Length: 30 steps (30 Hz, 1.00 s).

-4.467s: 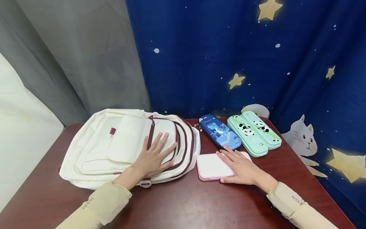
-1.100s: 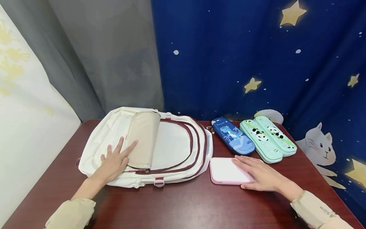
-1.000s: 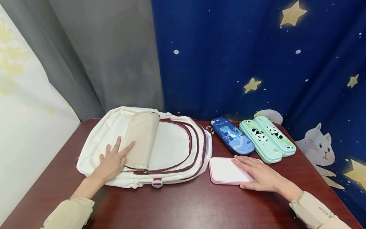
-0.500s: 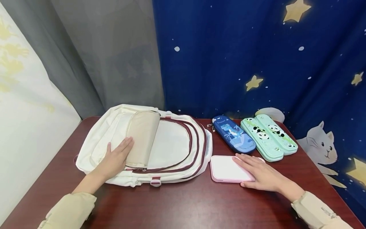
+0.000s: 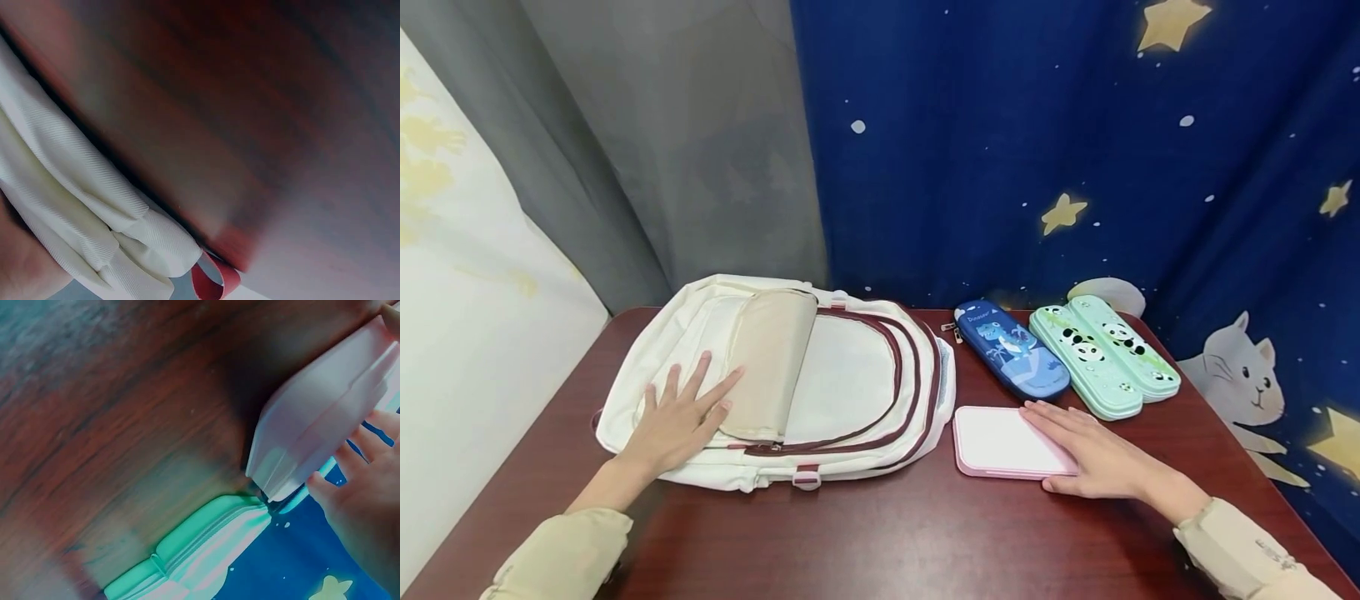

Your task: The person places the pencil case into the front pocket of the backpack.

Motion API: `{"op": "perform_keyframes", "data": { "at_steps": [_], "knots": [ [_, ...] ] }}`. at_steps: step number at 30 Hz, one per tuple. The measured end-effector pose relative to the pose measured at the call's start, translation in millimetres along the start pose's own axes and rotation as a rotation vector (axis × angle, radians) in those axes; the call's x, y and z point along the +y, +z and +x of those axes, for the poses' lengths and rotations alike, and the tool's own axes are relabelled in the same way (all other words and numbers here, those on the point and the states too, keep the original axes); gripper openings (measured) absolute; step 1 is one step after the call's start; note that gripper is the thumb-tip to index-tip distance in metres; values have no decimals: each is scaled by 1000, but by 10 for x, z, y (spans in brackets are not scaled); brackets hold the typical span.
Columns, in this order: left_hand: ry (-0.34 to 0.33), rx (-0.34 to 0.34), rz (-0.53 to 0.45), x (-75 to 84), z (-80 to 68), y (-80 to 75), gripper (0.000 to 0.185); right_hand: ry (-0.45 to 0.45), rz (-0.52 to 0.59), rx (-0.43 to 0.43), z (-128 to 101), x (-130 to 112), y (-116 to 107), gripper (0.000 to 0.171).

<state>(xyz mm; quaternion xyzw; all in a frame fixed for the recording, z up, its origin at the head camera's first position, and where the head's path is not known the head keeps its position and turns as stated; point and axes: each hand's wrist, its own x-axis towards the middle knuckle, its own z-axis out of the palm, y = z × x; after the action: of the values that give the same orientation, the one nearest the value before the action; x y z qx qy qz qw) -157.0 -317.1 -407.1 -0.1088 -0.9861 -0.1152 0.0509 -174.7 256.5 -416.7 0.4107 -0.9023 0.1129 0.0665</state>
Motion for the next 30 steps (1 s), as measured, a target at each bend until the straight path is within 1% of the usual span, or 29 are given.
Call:
{"op": "perform_keyframes", "data": {
  "at_steps": [3,7,9,11,15,19,22,24,30],
  "knots": [
    [9,5,-24,-16,-7,11,51,22,4,2,-19,-13,-12,85],
    [18,20,-61,-29,-14,20,50,57,44,15,-38,-30,-19,84],
    [18,24,-70,-35,-16,24,51,59,49,50,-38,-20,-49,83],
    [17,26,-72,-42,-17,23,51,54,37,105,-23,3,-114,84],
    [10,23,-76,-62,-18,19,51,77,23,200,64,39,-330,84],
    [14,24,-91,-77,-15,21,52,86,15,250,239,33,-521,87],
    [16,25,-90,-71,-5,34,53,58,7,262,419,4,-565,86],
    [13,24,-82,-54,-3,31,52,20,14,265,554,-29,-546,85],
    [8,31,-65,-10,-17,58,52,-112,47,205,1047,-263,-355,80]
  ]
}}
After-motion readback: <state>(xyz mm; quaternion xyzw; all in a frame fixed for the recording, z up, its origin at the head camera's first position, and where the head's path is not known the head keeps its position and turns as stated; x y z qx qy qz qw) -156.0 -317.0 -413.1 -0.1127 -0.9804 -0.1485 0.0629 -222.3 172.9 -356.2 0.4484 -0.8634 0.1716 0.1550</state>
